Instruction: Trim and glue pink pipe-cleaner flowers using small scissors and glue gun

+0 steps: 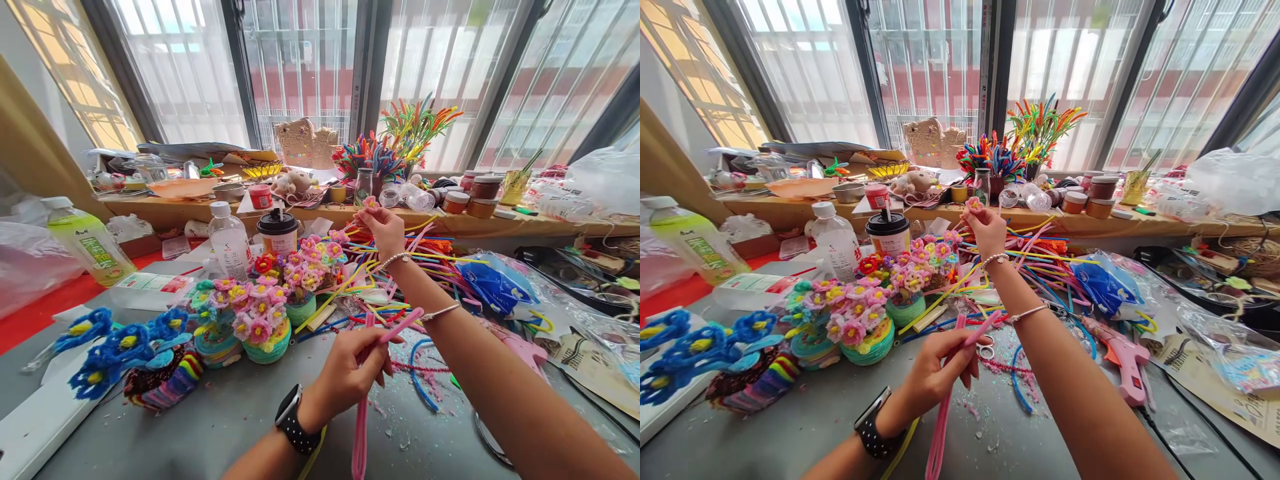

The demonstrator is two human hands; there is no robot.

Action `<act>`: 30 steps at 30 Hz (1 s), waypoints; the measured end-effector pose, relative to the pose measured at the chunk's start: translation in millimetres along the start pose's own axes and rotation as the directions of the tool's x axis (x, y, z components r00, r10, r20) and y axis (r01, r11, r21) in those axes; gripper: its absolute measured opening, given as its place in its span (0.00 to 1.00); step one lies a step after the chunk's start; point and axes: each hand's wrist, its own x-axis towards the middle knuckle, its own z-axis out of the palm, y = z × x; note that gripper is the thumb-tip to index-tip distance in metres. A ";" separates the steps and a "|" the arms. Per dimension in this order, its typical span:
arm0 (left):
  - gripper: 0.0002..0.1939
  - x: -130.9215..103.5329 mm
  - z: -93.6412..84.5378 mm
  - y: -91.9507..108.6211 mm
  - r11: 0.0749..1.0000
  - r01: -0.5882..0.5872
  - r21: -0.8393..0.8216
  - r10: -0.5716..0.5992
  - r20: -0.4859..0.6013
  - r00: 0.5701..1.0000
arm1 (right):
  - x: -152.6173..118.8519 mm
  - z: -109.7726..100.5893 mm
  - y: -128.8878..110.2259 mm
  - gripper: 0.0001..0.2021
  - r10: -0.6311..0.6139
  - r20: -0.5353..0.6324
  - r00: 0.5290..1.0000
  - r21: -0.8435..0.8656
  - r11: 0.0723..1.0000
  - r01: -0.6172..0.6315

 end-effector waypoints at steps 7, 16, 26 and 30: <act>0.16 -0.4 -0.4 -0.6 1.000 0.009 -0.025 -0.009 -0.010 1.000 | 7.5 20.3 22.2 0.04 0.057 0.124 0.991 -0.341 0.940 -0.011; 0.16 -0.5 -0.6 0.1 1.000 -0.008 0.024 0.008 -0.005 1.000 | 6.0 18.1 31.2 0.08 0.002 0.227 0.974 -0.593 0.794 0.137; 0.15 -1.1 -0.1 1.2 0.996 -0.001 0.094 -0.003 0.038 0.999 | 3.7 4.4 34.7 0.07 0.000 0.381 0.925 -0.553 0.801 0.228; 0.14 -1.2 0.8 2.5 0.993 -0.017 0.115 0.004 0.113 0.994 | 2.4 -2.7 31.4 0.09 0.016 0.449 0.893 -0.521 0.816 0.248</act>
